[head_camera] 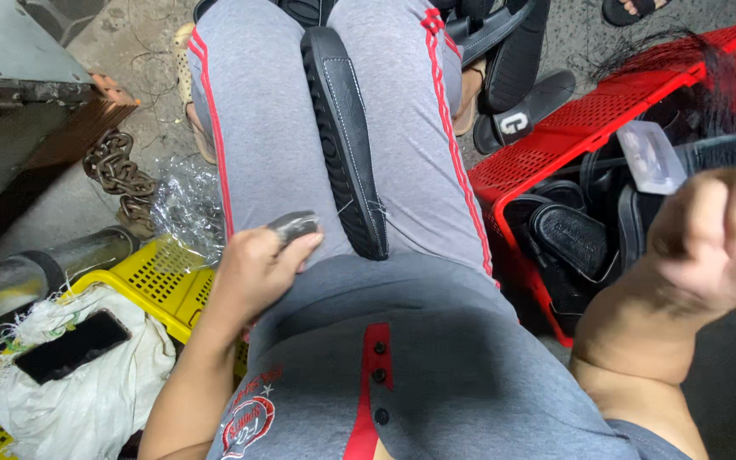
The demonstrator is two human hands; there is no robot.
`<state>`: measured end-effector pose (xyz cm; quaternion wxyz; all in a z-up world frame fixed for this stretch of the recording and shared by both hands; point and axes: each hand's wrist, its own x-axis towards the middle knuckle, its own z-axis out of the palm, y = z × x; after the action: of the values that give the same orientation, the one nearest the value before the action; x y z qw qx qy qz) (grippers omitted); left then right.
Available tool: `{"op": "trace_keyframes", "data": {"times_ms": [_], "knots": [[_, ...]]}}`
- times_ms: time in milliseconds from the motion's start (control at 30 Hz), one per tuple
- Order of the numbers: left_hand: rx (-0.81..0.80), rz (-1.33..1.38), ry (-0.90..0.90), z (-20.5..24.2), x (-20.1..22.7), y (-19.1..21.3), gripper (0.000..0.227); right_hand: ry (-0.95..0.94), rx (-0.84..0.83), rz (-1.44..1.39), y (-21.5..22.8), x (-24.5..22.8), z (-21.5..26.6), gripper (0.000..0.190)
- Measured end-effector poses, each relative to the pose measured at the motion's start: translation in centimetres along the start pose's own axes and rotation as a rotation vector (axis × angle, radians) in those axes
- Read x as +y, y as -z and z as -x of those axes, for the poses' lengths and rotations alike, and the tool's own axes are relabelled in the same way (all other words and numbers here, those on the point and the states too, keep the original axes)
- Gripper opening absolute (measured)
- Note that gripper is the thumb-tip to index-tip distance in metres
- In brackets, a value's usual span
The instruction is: The person sits on the floor and sews a black shoe using a needle and thread. They repeatedly push the needle through the shoe sole and pull the thread tight to secure the stitching.
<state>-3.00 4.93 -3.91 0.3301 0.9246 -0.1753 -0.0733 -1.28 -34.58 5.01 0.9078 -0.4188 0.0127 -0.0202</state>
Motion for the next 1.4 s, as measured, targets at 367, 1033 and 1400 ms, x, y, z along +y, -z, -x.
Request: {"op": "trace_keyframes", "data": {"times_ms": [367, 1033, 1400], "knots": [[0.102, 1.776, 0.210, -6.4, 2.1, -0.6, 0.023, -0.172, -0.794, 1.389, -6.8, 10.9, -2.6, 0.004], [0.138, -0.096, 0.000, -9.7, -2.8, 7.6, 0.028, -0.111, -0.785, 1.573, -4.1, 8.9, -3.5, 0.043], [-0.057, 0.085, -0.205, -7.0, 0.5, 0.5, 0.104, -0.204, -0.934, 1.609, -4.6, 11.0, -3.3, 0.045]]}}
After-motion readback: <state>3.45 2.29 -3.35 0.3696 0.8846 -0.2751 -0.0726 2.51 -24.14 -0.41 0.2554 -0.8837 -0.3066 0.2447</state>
